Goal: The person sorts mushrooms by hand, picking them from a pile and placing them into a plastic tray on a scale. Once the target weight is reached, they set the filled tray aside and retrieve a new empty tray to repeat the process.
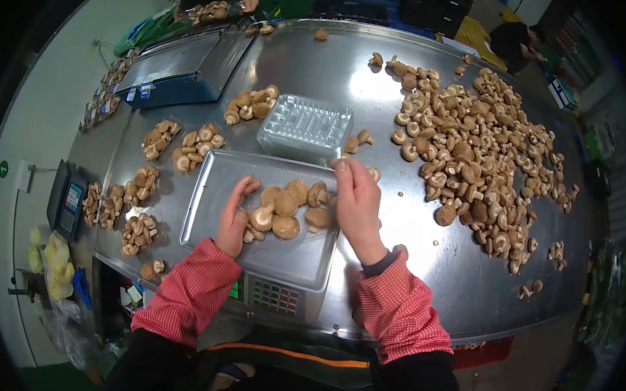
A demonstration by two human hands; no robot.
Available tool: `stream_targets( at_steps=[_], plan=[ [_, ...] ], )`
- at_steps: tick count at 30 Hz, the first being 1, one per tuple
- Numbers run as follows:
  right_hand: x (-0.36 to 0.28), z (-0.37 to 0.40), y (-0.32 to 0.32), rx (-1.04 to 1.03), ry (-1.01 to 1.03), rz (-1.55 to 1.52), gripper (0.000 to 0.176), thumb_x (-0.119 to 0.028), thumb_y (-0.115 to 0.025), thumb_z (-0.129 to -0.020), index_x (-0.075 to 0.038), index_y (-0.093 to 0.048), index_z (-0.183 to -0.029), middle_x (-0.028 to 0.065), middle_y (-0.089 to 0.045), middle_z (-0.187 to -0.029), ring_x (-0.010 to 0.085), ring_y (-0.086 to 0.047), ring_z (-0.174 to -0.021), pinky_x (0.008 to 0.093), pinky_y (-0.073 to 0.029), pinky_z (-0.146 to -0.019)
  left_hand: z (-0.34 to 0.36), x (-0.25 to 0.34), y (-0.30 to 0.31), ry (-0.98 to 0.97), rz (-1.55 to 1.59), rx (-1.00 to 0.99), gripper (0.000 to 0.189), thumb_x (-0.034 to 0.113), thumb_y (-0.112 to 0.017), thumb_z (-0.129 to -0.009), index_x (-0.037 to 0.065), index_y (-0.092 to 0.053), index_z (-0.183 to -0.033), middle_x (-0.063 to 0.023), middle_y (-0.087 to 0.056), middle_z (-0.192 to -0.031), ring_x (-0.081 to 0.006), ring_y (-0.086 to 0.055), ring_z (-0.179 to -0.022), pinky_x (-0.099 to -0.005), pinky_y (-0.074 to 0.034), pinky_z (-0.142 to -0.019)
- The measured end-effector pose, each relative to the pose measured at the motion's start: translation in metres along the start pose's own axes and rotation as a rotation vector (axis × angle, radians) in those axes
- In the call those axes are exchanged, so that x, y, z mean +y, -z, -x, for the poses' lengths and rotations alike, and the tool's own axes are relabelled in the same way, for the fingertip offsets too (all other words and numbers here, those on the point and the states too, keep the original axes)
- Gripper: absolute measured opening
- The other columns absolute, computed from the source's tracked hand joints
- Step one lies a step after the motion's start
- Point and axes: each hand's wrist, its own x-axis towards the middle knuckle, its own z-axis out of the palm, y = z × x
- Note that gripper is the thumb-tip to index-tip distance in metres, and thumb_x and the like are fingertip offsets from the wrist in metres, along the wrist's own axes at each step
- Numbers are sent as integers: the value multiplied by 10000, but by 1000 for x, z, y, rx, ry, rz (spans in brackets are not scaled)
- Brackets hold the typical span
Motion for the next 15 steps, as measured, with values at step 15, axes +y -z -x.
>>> stream_targets(
  at_steps=[15],
  plan=[
    [81,35,50,-74,77,930,357,-195,-692,-855,-68,-619,-1181,162,-575,-994,356,-609,-912,467,-495,-795,5,-2,16,45,-16,145,673,509,-344,-1058,-15,-399,-1476,-218,-565,-1362,-289,-501,-1313,-403,-320,-1148]
  ],
)
